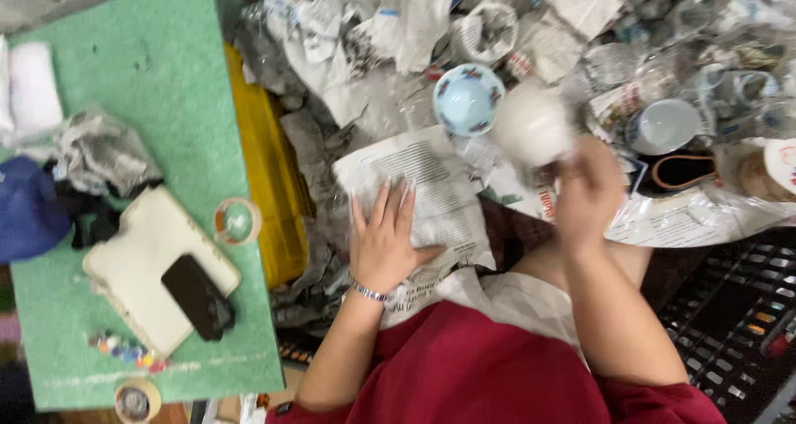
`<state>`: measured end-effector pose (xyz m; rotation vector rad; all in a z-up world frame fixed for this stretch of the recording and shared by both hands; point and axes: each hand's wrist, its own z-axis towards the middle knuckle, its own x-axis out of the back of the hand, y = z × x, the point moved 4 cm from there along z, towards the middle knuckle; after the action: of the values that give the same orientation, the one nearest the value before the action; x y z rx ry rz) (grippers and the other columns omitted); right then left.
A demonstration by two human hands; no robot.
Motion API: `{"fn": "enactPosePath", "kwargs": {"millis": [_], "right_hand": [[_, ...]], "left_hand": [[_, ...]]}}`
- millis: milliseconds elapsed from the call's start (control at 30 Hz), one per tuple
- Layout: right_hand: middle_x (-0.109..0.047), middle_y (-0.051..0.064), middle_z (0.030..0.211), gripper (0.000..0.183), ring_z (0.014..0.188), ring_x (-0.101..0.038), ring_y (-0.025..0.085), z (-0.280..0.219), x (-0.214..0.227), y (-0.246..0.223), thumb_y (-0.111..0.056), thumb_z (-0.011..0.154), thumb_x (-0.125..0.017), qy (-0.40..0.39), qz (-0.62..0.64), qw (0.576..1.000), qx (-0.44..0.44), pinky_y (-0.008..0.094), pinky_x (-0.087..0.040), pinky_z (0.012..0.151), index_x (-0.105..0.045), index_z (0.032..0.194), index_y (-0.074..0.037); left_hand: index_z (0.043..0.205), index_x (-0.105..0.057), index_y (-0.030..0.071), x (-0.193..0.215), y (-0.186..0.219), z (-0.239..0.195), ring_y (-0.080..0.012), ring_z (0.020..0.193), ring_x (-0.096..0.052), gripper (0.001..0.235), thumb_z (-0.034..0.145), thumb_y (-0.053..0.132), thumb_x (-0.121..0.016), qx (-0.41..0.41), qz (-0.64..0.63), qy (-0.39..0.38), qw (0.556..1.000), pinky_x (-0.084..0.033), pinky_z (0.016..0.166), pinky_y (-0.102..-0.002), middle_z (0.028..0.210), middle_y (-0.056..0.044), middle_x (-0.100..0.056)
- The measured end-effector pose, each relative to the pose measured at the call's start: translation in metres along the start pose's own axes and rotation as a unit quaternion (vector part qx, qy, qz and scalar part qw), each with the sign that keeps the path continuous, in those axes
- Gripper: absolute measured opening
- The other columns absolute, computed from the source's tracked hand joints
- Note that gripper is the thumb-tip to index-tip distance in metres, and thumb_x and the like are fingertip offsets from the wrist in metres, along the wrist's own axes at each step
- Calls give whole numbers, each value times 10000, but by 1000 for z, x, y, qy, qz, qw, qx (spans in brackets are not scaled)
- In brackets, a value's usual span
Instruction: The person wraps small ceramic bowls and cups individually in newspaper. They fold the paper around each item, tuck the edges, and place the wrapped pieces into a pile on the floor.
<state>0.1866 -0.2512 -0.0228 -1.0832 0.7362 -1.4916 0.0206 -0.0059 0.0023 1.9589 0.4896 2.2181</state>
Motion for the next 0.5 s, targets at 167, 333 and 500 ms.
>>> {"fn": "enactPosePath", "kwargs": {"millis": [167,333,500], "right_hand": [[-752,117,1159,312,1066,-733,292,-47,-75,-53,112,810,-602,-258,-7,961,97,375,-577,927,-731,1025,-73],[-743,80,1162,342,1027,-705,323,-61,-90,-78,14,705,-726,-361,-62,903,225,411,-567,875,-751,1026,-104],[-678,144,1280,421,1111,-669,329,-71,-81,-58,3,740,-748,-387,-36,900,200,409,-548,919,-714,1151,-80]], "left_hand": [[1534,-179,-61,3,-12,-8,-419,1449,-374,1424,548,712,-855,21,-131,99,986,-168,1212,-716,1564,-272,-366],[1482,-360,96,5,-23,-23,-415,1441,-443,1167,581,551,-945,-45,-182,134,973,-201,1234,-674,1569,-213,-414],[1334,-577,137,-4,-28,-26,-384,1431,-526,805,681,413,-957,-29,-174,105,979,-309,1265,-620,1561,-162,-505]]}}
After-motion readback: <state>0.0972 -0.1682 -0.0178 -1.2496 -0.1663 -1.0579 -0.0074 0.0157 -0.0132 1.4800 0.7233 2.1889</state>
